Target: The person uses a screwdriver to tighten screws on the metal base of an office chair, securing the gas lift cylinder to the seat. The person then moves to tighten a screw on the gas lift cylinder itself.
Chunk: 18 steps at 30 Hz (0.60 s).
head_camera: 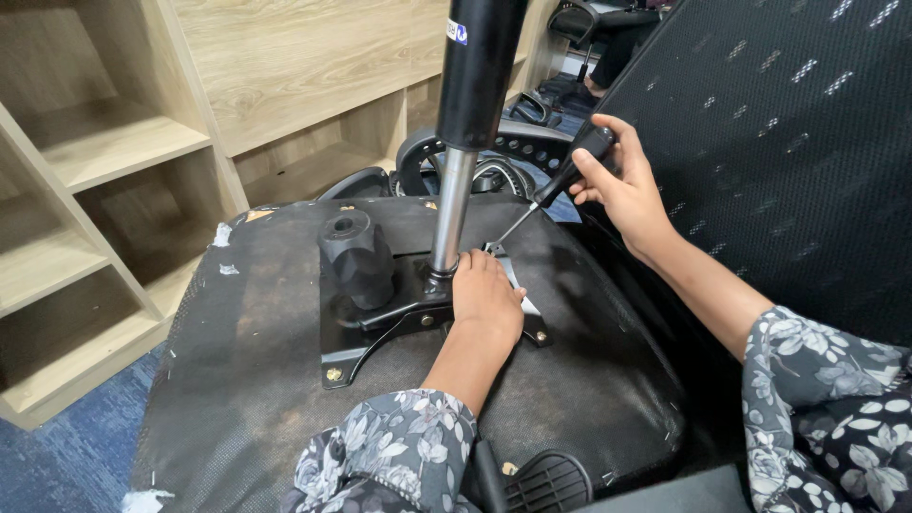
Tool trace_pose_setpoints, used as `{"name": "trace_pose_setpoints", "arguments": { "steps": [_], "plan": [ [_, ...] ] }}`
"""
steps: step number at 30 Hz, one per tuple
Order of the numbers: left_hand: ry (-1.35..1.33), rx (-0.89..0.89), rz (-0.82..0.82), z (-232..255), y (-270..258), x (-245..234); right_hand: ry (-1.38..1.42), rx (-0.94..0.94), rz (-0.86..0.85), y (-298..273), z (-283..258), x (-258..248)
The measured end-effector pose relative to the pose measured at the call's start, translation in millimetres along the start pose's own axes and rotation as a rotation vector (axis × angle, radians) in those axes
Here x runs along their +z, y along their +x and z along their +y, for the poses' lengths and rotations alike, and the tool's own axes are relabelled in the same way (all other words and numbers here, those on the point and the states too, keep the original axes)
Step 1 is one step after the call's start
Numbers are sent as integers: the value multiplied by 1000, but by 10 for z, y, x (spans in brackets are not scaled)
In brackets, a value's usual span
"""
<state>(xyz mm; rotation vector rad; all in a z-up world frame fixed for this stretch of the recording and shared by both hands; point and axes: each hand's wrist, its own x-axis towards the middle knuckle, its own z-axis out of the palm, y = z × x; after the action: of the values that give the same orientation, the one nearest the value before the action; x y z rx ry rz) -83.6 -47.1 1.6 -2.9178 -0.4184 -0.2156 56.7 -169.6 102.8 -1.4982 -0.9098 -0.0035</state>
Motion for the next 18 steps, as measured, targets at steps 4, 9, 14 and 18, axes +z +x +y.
{"name": "trace_pose_setpoints", "arguments": {
  "steps": [4,9,14,18],
  "plan": [
    [-11,19,7,-11,-15,-17,117,44,-16,-6,-1,-33],
    [-13,20,-5,-9,-50,-68,87,-20,9,-3,44,-53],
    [-24,14,-8,-10,-57,-89,53,-11,59,10,36,-69],
    [-15,11,-1,-4,-37,-54,11,-39,45,-8,-1,-59]
  ]
}}
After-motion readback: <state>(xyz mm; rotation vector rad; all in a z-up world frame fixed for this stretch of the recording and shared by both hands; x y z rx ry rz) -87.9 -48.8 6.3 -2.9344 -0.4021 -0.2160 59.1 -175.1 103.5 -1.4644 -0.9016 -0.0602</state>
